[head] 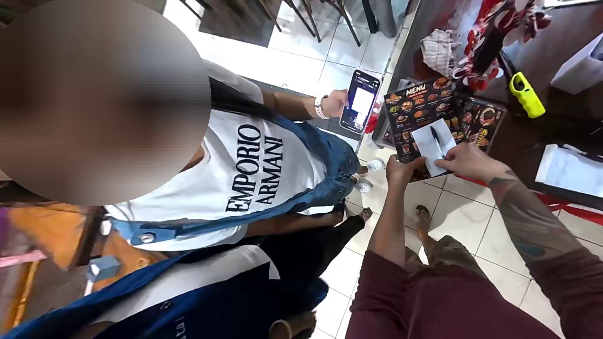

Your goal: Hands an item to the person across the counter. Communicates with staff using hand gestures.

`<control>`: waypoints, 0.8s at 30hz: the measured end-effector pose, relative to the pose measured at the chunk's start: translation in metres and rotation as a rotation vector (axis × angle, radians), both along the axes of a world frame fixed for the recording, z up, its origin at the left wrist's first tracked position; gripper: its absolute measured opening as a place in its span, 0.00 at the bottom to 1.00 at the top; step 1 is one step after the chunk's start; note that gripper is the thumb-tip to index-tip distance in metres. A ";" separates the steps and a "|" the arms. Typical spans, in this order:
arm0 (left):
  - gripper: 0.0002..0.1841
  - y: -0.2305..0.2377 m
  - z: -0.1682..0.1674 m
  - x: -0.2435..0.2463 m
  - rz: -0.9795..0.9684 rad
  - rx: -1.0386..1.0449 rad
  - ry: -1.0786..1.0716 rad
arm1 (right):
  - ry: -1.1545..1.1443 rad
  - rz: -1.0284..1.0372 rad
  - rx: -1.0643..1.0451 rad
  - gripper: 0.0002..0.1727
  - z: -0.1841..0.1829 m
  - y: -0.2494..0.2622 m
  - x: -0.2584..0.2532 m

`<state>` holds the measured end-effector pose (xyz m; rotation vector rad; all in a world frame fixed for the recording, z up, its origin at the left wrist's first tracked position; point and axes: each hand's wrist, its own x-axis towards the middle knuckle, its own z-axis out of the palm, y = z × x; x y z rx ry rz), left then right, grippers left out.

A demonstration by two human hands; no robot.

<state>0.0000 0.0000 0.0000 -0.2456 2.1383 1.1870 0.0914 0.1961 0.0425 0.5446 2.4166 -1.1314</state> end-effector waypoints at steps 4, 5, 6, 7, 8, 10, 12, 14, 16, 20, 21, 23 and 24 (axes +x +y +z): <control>0.31 -0.022 0.012 0.020 -0.057 0.263 -0.064 | -0.026 0.080 0.067 0.30 -0.007 -0.013 -0.002; 0.28 -0.026 0.011 0.023 -0.049 0.322 -0.087 | -0.038 0.093 0.095 0.31 -0.006 -0.016 -0.003; 0.26 -0.030 0.009 0.027 -0.032 0.370 -0.100 | -0.043 0.093 0.124 0.31 -0.003 -0.020 -0.003; 0.24 -0.033 0.010 0.031 -0.020 0.411 -0.107 | -0.039 0.079 0.152 0.31 0.001 -0.025 -0.002; 0.23 -0.036 0.013 0.036 -0.010 0.442 -0.114 | -0.007 0.062 0.183 0.29 0.005 -0.031 0.000; 0.21 -0.041 0.016 0.045 0.006 0.493 -0.124 | 0.145 0.066 0.252 0.21 0.008 -0.040 0.008; 0.22 -0.044 0.013 0.049 0.014 0.538 -0.135 | 0.332 0.112 0.324 0.18 0.001 -0.050 0.019; 0.22 -0.045 0.010 0.051 0.026 0.562 -0.137 | 0.407 0.176 0.376 0.17 -0.005 -0.058 0.025; 0.22 -0.044 0.009 0.052 0.076 0.592 -0.180 | 0.435 0.215 0.397 0.16 -0.006 -0.067 0.028; 0.18 -0.057 0.006 0.057 0.148 0.751 -0.263 | 0.490 0.246 0.445 0.16 0.000 -0.088 0.036; 0.18 -0.062 0.007 0.059 0.149 0.785 -0.274 | 0.496 0.249 0.455 0.16 0.004 -0.095 0.038; 0.18 -0.075 0.008 0.061 0.144 0.868 -0.283 | 0.503 0.241 0.455 0.18 0.016 -0.111 0.042; 0.18 -0.082 0.009 0.062 0.140 0.917 -0.286 | 0.504 0.237 0.457 0.19 0.023 -0.120 0.043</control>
